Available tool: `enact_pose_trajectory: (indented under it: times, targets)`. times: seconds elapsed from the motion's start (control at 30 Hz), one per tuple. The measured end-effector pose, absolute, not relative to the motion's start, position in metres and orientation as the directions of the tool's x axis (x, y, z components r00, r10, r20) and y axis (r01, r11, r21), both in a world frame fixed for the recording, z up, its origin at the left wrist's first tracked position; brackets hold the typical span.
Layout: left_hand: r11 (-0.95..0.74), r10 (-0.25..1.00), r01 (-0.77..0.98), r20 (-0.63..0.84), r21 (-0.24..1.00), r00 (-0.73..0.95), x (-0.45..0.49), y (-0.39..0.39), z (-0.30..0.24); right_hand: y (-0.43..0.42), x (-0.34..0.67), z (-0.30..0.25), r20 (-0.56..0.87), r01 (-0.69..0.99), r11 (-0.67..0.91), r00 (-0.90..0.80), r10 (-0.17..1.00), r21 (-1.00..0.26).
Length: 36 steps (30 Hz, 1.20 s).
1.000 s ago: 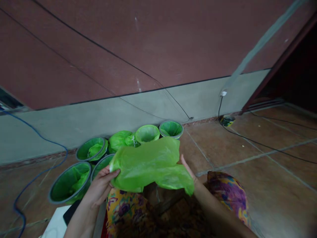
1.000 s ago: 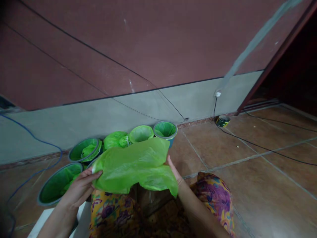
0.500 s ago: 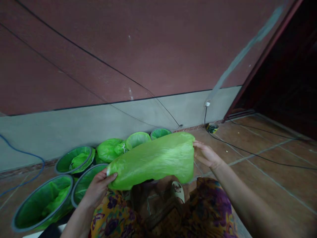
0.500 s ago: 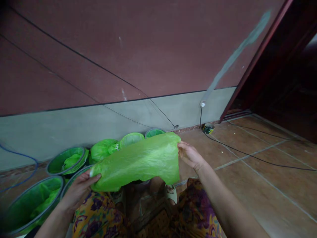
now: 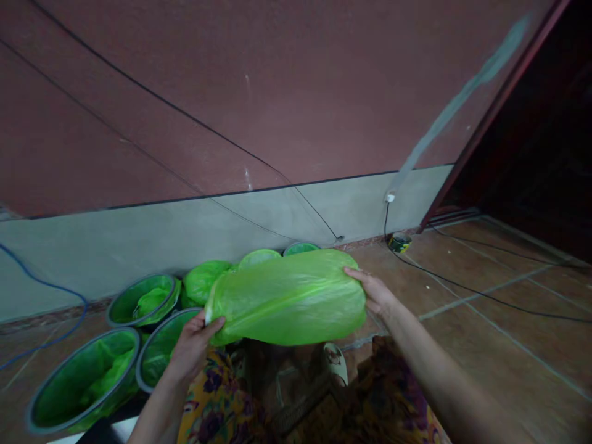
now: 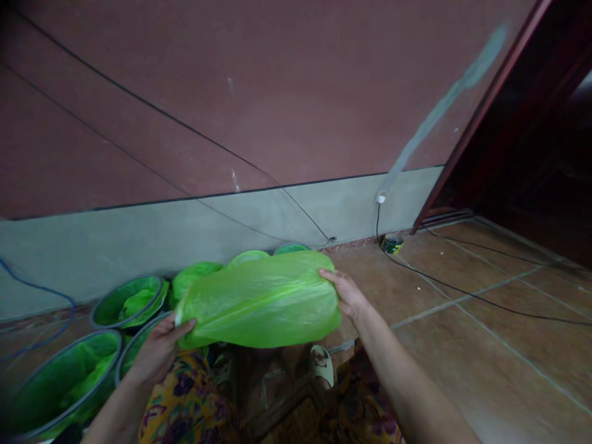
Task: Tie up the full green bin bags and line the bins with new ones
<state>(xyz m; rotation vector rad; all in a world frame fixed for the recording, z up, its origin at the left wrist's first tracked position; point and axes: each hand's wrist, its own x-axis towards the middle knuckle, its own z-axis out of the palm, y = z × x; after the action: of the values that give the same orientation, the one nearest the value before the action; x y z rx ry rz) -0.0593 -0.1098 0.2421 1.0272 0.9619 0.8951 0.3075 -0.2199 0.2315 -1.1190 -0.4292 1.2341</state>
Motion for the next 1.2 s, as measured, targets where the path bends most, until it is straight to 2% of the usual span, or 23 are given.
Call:
enact_pose_trajectory:
  times: [0.13, 0.27, 0.37, 0.43, 0.67, 0.8, 0.93, 1.2]
  targets:
    - [0.240, 0.941, -0.202, -0.177, 0.950, 0.289, -0.058, -0.107, 0.235, -0.227, 0.314, 0.223, -0.425, -0.540, -0.202, 0.328, 0.844, -0.817]
    - [0.231, 0.948, -0.212, -0.170, 0.950, 0.271, -0.055, -0.104, 0.229, -0.242, 0.313, 0.214, -0.409, -0.567, -0.229, 0.212, 0.887, -0.791]
    - [0.226, 0.955, -0.236, -0.166, 0.945, 0.247, -0.052, -0.103, 0.229, -0.251, 0.312, 0.211, -0.443, -0.571, -0.331, 0.065, 0.894, -0.752]
    - [0.221, 0.959, -0.246, -0.165, 0.944, 0.229, -0.050, -0.103, 0.229, -0.255, 0.315, 0.211, -0.471, -0.581, -0.367, 0.032, 0.881, -0.726]
    - [0.260, 0.950, -0.224, -0.207, 0.939, 0.234, -0.046, -0.102, 0.226, -0.265, 0.322, 0.214, -0.467, -0.583, -0.229, 0.298, 0.832, -0.779]
    - [0.263, 0.943, -0.204, -0.207, 0.943, 0.260, -0.046, -0.100, 0.225, -0.270, 0.326, 0.213, -0.351, -0.499, -0.110, 0.420, 0.837, -0.860]
    - [0.259, 0.938, -0.174, -0.205, 0.950, 0.278, -0.047, -0.097, 0.225, -0.274, 0.333, 0.215, -0.246, -0.413, 0.016, 0.573, 0.782, -0.911]
    - [0.198, 0.966, -0.206, -0.155, 0.958, 0.209, -0.047, -0.089, 0.226, -0.272, 0.333, 0.220, -0.108, -0.304, 0.111, 0.619, 0.778, -0.946]
